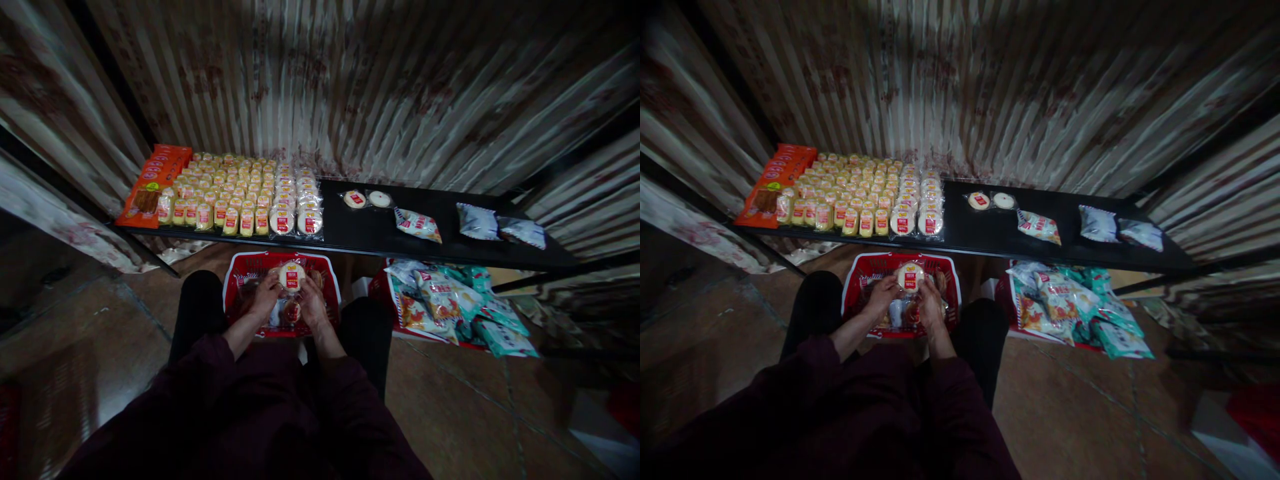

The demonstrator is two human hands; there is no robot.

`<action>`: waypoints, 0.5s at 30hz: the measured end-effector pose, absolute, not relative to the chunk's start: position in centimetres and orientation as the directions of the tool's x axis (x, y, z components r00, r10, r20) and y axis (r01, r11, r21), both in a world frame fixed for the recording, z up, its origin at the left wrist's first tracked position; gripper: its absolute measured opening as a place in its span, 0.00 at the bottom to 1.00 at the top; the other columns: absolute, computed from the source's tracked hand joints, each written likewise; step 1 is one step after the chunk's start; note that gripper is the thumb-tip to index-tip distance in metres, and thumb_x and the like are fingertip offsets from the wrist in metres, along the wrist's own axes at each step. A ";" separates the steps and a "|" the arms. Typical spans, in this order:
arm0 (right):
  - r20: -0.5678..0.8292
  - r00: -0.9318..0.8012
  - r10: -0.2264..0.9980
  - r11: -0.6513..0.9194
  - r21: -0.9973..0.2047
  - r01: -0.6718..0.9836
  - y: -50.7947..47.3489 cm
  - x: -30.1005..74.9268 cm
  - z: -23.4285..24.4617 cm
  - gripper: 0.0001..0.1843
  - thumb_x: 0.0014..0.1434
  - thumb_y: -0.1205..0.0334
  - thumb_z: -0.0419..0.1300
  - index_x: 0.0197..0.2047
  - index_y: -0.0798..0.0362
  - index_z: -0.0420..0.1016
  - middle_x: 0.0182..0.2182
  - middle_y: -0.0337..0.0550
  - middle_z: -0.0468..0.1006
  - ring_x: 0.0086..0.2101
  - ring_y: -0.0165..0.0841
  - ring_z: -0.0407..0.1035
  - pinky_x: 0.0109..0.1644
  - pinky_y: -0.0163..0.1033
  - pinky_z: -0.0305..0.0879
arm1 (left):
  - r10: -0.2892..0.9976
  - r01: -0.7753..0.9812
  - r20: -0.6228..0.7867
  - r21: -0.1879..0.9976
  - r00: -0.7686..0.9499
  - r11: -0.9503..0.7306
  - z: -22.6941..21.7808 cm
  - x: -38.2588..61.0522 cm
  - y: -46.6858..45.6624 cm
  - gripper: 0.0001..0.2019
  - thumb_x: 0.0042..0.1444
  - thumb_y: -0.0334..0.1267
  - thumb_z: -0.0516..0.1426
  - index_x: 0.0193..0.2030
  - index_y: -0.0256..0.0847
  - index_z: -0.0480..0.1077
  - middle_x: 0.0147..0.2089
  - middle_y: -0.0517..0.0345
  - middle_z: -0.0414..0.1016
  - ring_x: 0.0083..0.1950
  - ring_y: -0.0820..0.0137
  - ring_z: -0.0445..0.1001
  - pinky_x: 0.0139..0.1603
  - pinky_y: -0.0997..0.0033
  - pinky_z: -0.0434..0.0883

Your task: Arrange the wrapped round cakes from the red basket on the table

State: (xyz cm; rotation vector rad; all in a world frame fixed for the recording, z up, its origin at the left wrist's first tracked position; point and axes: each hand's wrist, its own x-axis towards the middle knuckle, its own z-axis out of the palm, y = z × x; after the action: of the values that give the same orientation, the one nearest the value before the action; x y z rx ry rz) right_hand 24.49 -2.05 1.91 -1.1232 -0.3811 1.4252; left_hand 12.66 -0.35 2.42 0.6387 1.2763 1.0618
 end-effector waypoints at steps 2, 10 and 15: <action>-0.399 0.201 0.895 -0.222 -0.788 -0.574 -2.1 24.5 1.8 0.18 0.42 0.55 0.67 0.38 0.49 0.76 0.29 0.35 0.80 0.27 0.29 0.71 0.28 0.32 0.63 | 0.890 -0.254 -0.450 0.871 -0.070 0.420 2.7 12.7 -0.4 0.14 0.46 0.25 0.59 0.42 0.38 0.70 0.38 0.54 0.77 0.35 0.69 0.76 0.38 0.69 0.73; -0.406 0.285 0.868 -0.210 -0.821 -0.531 -2.0 24.1 1.0 0.23 0.42 0.53 0.67 0.44 0.48 0.76 0.32 0.37 0.81 0.29 0.31 0.72 0.31 0.34 0.66 | 0.924 -0.024 -0.314 0.948 -0.220 0.317 3.1 12.8 -0.7 0.16 0.43 0.21 0.59 0.38 0.41 0.70 0.39 0.56 0.76 0.44 0.66 0.73 0.50 0.66 0.68; -0.353 0.321 0.879 -0.194 -0.879 -0.435 -2.0 24.3 0.4 0.25 0.44 0.51 0.66 0.47 0.47 0.75 0.37 0.38 0.80 0.36 0.35 0.73 0.41 0.39 0.69 | 0.946 0.082 -0.257 0.957 -0.198 0.277 3.7 12.8 -1.0 0.15 0.45 0.25 0.61 0.39 0.43 0.73 0.47 0.53 0.75 0.52 0.62 0.71 0.59 0.63 0.62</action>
State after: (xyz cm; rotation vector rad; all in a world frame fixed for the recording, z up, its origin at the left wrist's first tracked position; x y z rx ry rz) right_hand 24.33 -1.96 0.42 -1.2666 -0.4701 1.2653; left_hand 12.85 -1.03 3.67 0.9859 1.5417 1.0797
